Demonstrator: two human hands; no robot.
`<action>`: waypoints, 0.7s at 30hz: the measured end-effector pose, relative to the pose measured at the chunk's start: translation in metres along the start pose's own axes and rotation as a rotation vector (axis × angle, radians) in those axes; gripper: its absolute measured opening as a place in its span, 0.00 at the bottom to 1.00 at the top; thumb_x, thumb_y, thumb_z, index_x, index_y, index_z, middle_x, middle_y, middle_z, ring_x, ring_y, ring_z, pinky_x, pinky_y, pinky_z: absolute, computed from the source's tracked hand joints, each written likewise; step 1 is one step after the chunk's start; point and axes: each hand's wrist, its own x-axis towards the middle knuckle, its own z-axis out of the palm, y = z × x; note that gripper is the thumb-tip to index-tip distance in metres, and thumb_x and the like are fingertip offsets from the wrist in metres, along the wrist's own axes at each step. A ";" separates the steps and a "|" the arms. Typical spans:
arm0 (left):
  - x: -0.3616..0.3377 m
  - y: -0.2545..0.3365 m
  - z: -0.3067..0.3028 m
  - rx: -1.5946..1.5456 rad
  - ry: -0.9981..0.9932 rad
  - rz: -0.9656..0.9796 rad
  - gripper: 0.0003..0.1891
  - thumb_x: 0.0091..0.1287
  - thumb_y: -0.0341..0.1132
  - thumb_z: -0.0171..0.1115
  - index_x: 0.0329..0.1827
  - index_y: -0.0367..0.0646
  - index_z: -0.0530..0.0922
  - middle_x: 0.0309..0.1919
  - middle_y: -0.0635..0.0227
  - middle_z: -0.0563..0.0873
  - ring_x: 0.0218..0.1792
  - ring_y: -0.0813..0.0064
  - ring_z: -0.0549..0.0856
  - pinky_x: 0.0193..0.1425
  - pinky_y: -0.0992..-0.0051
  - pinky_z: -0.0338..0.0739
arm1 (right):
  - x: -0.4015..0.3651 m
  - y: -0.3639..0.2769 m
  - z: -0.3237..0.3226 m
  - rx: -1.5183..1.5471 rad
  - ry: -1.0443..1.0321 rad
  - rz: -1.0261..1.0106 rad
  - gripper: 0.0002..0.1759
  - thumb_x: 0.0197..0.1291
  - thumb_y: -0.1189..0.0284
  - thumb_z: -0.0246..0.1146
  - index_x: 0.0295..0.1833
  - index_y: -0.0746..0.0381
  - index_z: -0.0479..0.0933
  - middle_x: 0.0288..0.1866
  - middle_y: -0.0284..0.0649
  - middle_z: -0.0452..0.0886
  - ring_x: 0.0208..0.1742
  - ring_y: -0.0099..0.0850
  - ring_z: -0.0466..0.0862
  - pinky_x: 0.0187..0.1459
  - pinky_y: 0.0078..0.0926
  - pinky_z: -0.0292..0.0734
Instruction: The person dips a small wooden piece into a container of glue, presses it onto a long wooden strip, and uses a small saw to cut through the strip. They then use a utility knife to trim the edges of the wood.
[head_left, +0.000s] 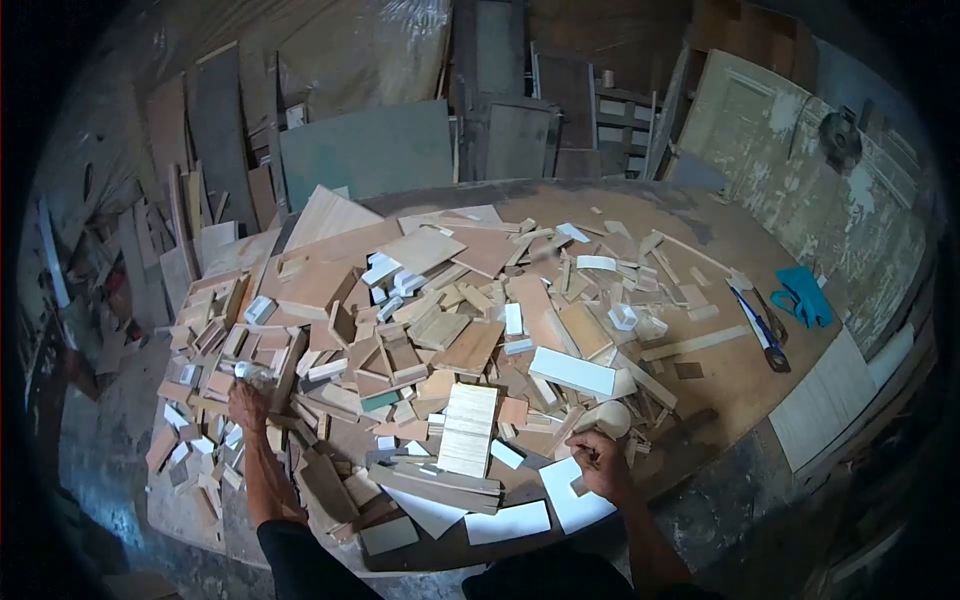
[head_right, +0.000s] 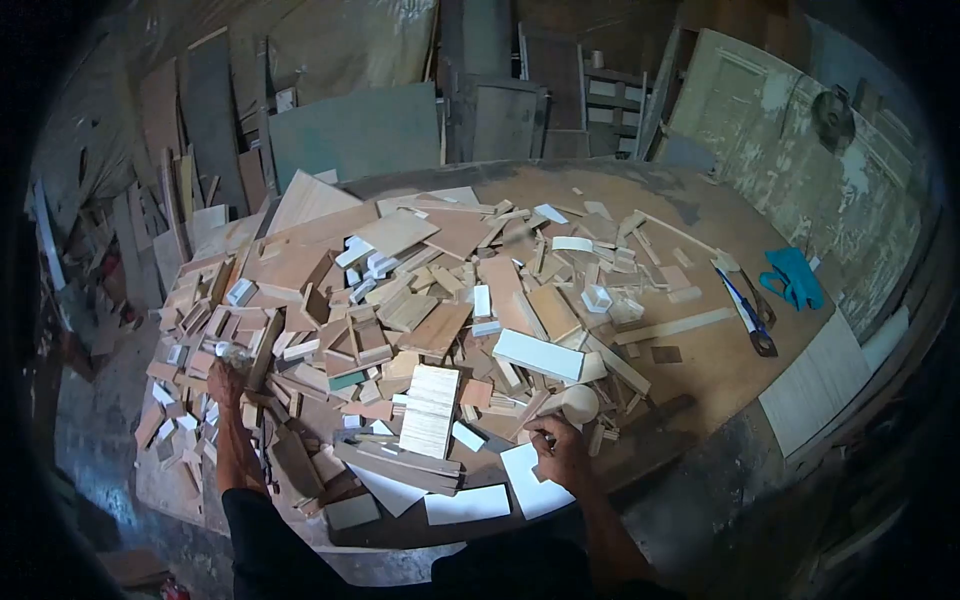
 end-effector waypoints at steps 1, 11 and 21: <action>0.002 -0.003 0.004 -0.027 0.017 0.008 0.12 0.64 0.37 0.57 0.43 0.38 0.80 0.37 0.46 0.86 0.39 0.44 0.87 0.43 0.50 0.82 | -0.001 -0.004 -0.001 -0.004 -0.006 0.036 0.09 0.63 0.81 0.62 0.47 0.66 0.82 0.41 0.42 0.83 0.39 0.28 0.82 0.41 0.24 0.78; 0.031 -0.018 -0.001 -0.160 0.187 0.140 0.08 0.60 0.30 0.57 0.33 0.34 0.81 0.29 0.45 0.85 0.34 0.42 0.86 0.38 0.50 0.79 | 0.008 -0.002 0.006 0.018 -0.005 -0.038 0.11 0.60 0.82 0.59 0.47 0.64 0.82 0.41 0.44 0.84 0.37 0.31 0.84 0.38 0.26 0.79; -0.073 0.207 -0.176 -1.079 -0.327 0.180 0.13 0.71 0.32 0.55 0.40 0.28 0.82 0.23 0.64 0.84 0.23 0.77 0.81 0.29 0.70 0.76 | 0.045 -0.035 -0.011 0.111 -0.114 0.000 0.12 0.62 0.82 0.61 0.50 0.65 0.80 0.43 0.43 0.82 0.44 0.34 0.85 0.42 0.28 0.82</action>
